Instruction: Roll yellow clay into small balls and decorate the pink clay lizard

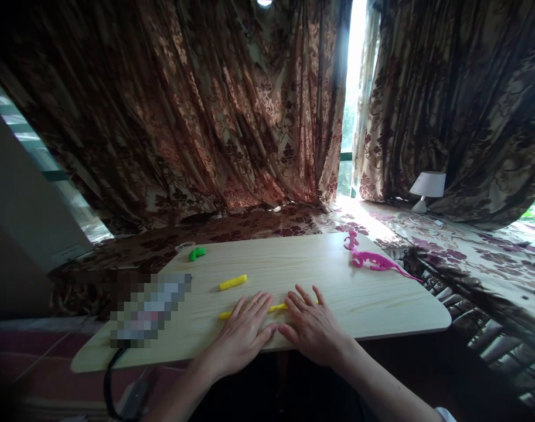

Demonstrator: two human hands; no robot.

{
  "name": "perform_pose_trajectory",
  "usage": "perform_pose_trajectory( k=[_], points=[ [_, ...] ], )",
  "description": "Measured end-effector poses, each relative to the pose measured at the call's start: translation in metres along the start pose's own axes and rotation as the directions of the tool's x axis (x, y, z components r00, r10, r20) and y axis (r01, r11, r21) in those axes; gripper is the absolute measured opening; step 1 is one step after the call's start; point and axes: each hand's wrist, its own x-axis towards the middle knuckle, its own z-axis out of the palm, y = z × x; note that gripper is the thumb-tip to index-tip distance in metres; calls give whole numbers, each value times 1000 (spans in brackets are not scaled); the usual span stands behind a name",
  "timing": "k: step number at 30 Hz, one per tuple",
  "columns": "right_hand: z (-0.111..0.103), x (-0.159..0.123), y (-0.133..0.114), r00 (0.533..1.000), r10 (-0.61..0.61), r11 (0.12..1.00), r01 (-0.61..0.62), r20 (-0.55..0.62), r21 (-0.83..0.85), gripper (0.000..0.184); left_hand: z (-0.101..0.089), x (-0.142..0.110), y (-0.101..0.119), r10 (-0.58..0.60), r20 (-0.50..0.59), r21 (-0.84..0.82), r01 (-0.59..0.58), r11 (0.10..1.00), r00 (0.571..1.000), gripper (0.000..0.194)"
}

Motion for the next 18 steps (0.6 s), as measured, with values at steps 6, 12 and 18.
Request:
perform_pose_trajectory(
  k=[6, 12, 18],
  points=[
    [4, -20, -1, 996, -64, 998, 65, 65, -4, 61, 1, -23, 7, 39, 1, -6, -39, 999, 999, 55],
    [-6, -35, -9, 996, -67, 998, 66, 56, 15, 54, -2, -39, 15, 53, 11, -13, -53, 999, 999, 55],
    [-5, 10, -7, 1000, -5, 1000, 5, 4, 7, 48, 2, -20, 6, 37, -47, 14, -36, 999, 998, 54]
  ],
)
